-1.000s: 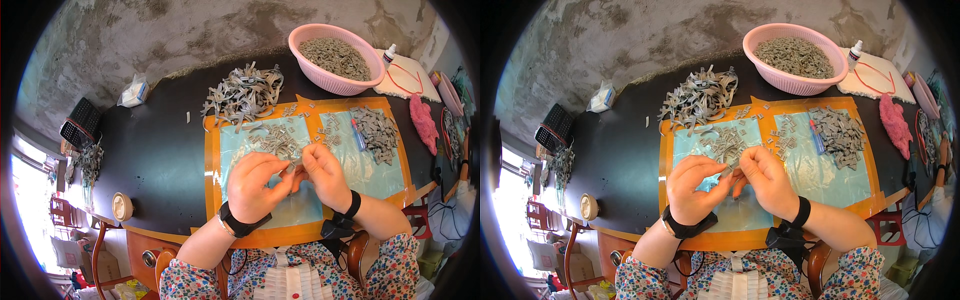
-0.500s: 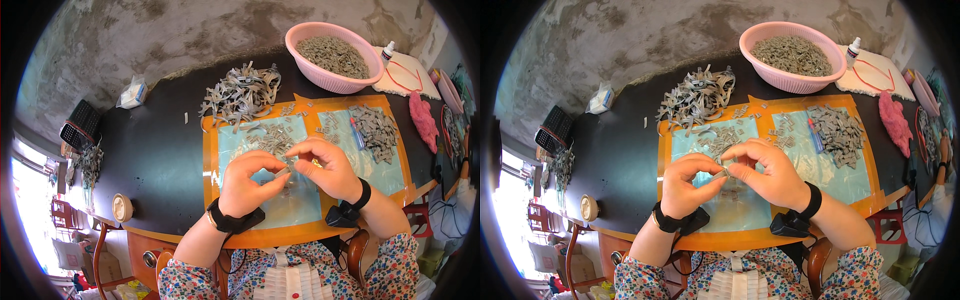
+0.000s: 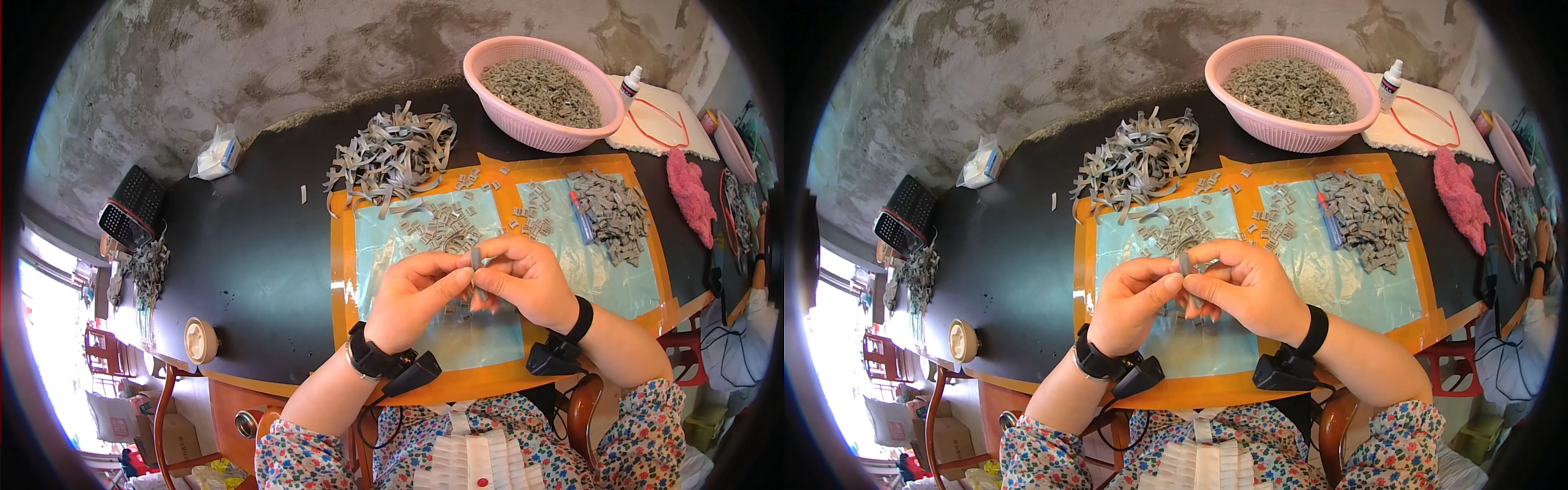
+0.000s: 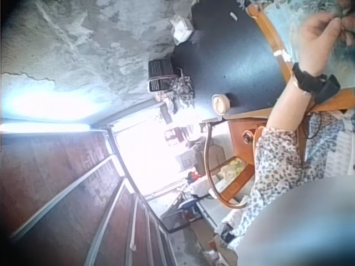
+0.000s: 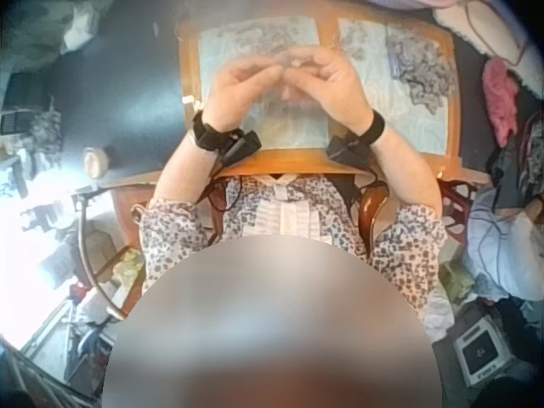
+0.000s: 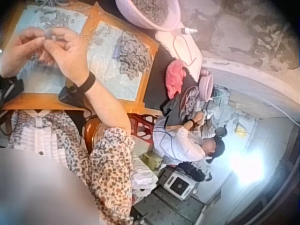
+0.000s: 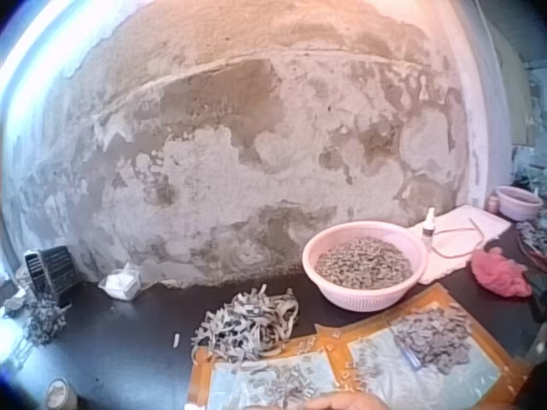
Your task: Sort small grey shoe components and place them into groups or containers.
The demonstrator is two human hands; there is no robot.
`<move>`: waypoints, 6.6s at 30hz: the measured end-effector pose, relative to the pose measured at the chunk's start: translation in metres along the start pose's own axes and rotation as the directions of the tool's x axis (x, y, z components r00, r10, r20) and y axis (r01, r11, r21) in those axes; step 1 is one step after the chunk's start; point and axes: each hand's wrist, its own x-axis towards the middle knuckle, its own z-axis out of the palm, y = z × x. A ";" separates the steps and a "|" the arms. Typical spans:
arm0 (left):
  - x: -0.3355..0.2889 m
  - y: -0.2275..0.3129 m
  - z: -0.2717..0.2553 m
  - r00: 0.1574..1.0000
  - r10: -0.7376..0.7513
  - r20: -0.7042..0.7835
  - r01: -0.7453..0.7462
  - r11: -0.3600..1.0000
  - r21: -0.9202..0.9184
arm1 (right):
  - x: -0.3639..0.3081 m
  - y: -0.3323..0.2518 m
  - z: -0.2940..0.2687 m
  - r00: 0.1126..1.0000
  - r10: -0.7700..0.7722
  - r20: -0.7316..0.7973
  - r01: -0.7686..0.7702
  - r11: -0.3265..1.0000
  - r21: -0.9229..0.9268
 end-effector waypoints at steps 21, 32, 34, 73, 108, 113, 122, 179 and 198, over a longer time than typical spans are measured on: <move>0.006 -0.009 -0.005 0.974 -0.183 0.134 0.205 0.962 -0.177 | 0.003 0.009 -0.004 0.999 0.032 0.026 -0.037 0.968 0.248; 0.002 0.002 -0.008 0.959 -0.231 0.162 0.245 0.967 -0.074 | 0.003 0.004 -0.011 0.991 0.072 0.116 -0.098 0.967 0.237; 0.001 0.003 -0.004 0.968 -0.232 0.094 0.236 0.971 -0.029 | 0.003 0.000 -0.009 0.991 0.091 0.096 -0.107 0.978 0.176; 0.003 0.001 -0.013 0.935 -0.352 0.048 0.356 0.926 -0.123 | 0.008 -0.011 -0.021 0.980 -0.051 0.192 0.138 0.870 -0.474; 0.004 0.003 -0.016 0.936 -0.297 0.188 0.334 0.919 -0.212 | 0.013 -0.007 -0.030 0.967 0.175 0.184 -0.155 0.981 -0.121; 0.004 0.004 -0.014 0.936 -0.320 0.150 0.346 0.915 -0.209 | 0.013 -0.004 -0.030 0.973 0.142 0.182 -0.116 0.983 -0.142; 0.004 0.001 -0.015 0.952 -0.290 0.099 0.304 0.936 -0.180 | 0.011 0.002 -0.019 0.995 0.084 0.055 -0.080 0.995 -0.066; -0.005 0.003 0.009 0.982 0.115 -0.147 -0.106 0.992 0.073 | 0.012 -0.004 -0.008 0.679 -0.674 0.292 0.590 0.263 -0.764; -0.003 0.009 0.014 0.982 0.103 -0.160 -0.107 0.994 -0.020 | 0.011 -0.006 -0.010 0.690 -0.659 0.300 0.612 0.309 -0.728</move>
